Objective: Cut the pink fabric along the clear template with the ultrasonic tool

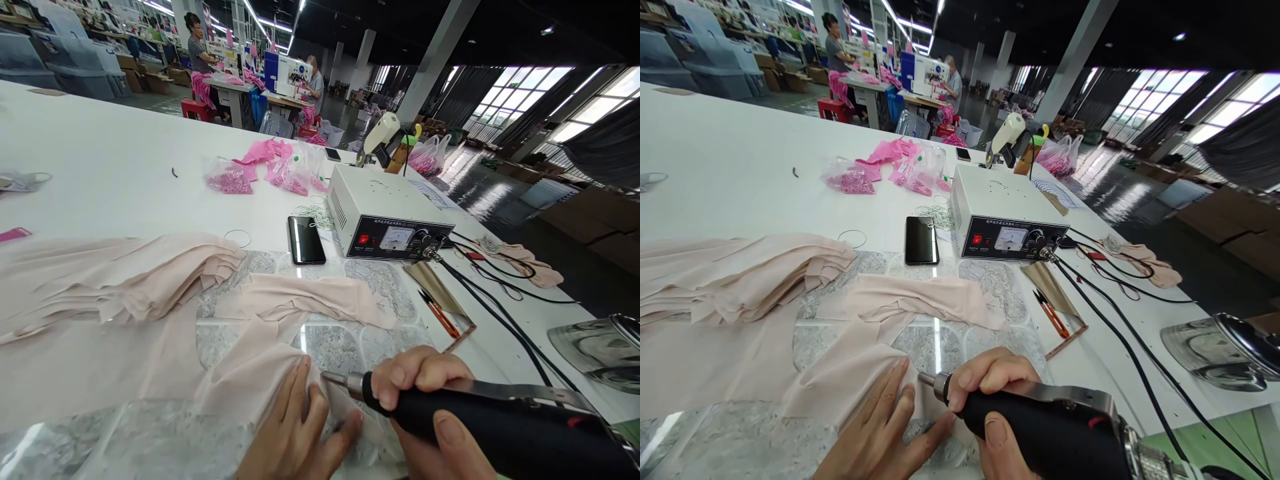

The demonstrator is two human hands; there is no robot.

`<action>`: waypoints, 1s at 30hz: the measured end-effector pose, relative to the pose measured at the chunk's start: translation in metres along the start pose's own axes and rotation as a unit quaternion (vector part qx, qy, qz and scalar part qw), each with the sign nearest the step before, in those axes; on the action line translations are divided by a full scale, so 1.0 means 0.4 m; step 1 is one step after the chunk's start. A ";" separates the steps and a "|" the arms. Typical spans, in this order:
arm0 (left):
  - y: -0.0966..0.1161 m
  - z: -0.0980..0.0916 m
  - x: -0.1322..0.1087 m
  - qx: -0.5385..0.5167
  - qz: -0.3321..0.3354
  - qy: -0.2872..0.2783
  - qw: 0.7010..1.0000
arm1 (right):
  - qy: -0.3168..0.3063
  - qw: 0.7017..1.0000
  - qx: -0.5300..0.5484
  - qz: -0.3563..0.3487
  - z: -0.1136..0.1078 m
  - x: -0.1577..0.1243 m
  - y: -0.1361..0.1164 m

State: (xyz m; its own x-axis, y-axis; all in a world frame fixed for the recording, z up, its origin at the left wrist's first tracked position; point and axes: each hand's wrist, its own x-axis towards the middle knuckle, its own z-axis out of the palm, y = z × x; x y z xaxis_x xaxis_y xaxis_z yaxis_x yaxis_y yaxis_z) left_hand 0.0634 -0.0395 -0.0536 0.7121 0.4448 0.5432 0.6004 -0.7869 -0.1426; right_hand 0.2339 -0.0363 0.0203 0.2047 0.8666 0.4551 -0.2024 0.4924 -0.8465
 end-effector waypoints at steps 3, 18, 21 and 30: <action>-0.005 -0.005 0.008 -0.009 -0.012 0.026 1.000 | 0.007 1.000 0.007 -0.001 0.003 0.003 0.002; 0.002 -0.001 0.000 0.012 -0.016 0.022 1.000 | 0.045 0.998 0.029 -0.027 0.030 0.011 0.006; 0.000 -0.002 0.003 0.016 -0.010 0.020 1.000 | 0.042 0.999 0.024 -0.022 0.027 0.010 0.008; 0.001 0.001 0.006 0.005 -0.018 0.023 1.000 | 0.004 1.000 0.015 -0.004 0.006 0.001 0.028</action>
State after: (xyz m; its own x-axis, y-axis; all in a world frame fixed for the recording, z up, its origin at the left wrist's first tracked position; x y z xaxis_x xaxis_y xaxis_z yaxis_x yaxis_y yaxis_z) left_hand 0.0655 -0.0385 -0.0527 0.6724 0.4528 0.5856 0.6295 -0.7659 -0.1306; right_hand 0.2293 -0.0303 0.0115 0.2141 0.8620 0.4595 -0.2285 0.5015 -0.8344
